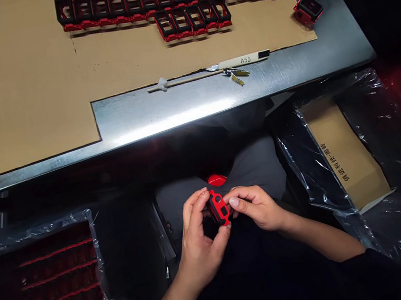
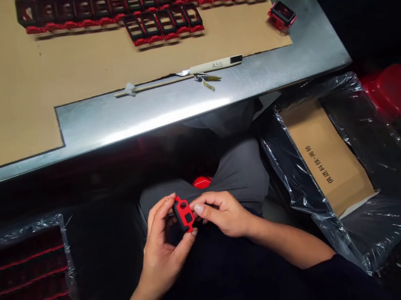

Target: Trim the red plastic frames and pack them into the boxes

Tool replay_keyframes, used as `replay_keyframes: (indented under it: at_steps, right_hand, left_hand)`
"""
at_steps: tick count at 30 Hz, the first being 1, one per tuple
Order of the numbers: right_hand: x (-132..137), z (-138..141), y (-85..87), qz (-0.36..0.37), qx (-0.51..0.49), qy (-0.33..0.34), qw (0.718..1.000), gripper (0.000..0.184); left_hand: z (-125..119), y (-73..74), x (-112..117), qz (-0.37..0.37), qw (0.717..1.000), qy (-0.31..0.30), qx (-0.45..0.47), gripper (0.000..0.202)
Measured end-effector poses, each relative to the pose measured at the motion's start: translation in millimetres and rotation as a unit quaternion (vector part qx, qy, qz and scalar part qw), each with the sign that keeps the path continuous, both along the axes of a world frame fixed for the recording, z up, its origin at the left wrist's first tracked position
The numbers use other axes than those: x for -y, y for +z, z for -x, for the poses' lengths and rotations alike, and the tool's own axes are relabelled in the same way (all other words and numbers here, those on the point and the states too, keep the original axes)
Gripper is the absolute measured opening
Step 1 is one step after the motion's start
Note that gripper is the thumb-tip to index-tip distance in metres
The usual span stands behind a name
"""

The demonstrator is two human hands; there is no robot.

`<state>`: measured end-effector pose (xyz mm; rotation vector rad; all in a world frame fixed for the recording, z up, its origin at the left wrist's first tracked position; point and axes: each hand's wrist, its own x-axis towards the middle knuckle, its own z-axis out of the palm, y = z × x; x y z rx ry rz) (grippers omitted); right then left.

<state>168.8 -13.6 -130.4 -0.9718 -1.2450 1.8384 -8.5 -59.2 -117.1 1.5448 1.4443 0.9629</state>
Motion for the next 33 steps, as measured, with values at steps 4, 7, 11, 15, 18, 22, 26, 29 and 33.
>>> replay_keyframes:
  at_steps: [4, 7, 11, 15, 18, 22, 26, 29, 33]
  right_hand:
    - [0, -1, 2.0, 0.008, 0.007, 0.000, 1.000, 0.031]
    - [0, -2, 4.4, 0.007, 0.005, 0.001, 1.000, 0.032]
    - [1, -2, 6.2, 0.036, 0.002, -0.008, 0.999, 0.026]
    - [2, -1, 5.7, 0.065, -0.029, -0.020, 0.997, 0.026]
    - [0, 1, 7.3, 0.085, -0.040, -0.022, 0.995, 0.026]
    - [-3, 3, 10.3, 0.109, -0.047, -0.013, 0.993, 0.024]
    - [-6, -1, 5.9, 0.141, -0.090, 0.012, 0.986, 0.024]
    - [-5, -3, -3.0, 0.170, -0.134, 0.042, 0.975, 0.025]
    - [-3, -4, -15.6, 0.204, -0.169, 0.070, 0.962, 0.034]
  left_hand:
    - [0, -1.4, -2, -0.027, 1.000, -0.015, -0.001, 0.065]
    - [0, -2.1, -3, -0.049, 0.999, -0.022, -0.009, 0.066]
    - [-2, -5.3, -1, -0.064, 0.997, -0.028, -0.020, 0.071]
    - [-2, -13.2, 4, -0.076, 0.996, -0.037, -0.018, 0.084]
    - [-2, -17.9, 6, -0.091, 0.995, -0.048, -0.020, 0.090]
    - [-1, -18.0, 6, -0.097, 0.993, -0.064, -0.019, 0.093]
    - [3, -15.7, 5, -0.095, 0.992, -0.087, -0.007, 0.092]
    - [6, -15.0, 6, -0.081, 0.991, -0.106, 0.012, 0.093]
    - [9, -15.0, 7, -0.053, 0.989, -0.128, 0.052, 0.097]
